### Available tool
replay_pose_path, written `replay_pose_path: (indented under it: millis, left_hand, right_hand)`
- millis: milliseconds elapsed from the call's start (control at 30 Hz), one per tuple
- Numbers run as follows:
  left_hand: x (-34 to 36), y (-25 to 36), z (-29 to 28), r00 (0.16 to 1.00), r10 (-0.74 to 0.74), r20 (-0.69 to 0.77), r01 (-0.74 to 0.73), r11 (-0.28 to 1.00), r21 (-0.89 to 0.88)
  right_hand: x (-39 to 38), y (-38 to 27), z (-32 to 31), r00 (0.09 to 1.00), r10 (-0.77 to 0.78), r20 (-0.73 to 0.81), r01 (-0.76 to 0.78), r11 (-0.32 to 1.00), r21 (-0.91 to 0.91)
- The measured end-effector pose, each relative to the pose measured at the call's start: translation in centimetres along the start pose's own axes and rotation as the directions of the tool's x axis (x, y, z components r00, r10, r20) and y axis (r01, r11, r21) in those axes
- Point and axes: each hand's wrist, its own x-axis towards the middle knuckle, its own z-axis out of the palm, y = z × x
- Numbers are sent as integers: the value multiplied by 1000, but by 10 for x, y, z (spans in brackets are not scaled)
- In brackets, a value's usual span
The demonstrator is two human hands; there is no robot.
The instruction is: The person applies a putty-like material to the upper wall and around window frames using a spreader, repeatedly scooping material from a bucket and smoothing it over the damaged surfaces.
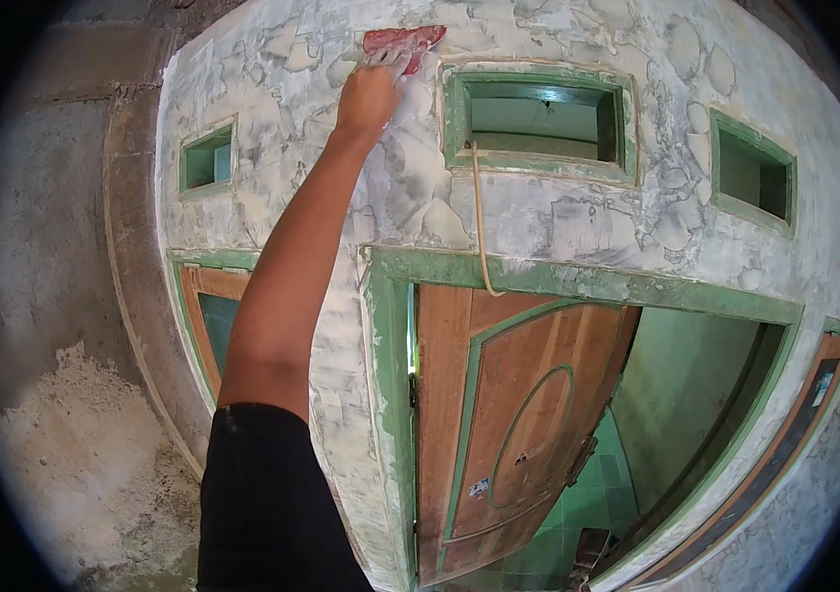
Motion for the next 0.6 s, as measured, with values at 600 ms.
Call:
replay_pose_path:
  millis: [600]
  left_hand:
    - [-47,-11,-48,994,21,-110,-33,994,-107]
  right_hand:
    - [8,7,-4,998,-16,54,18,1000,-26]
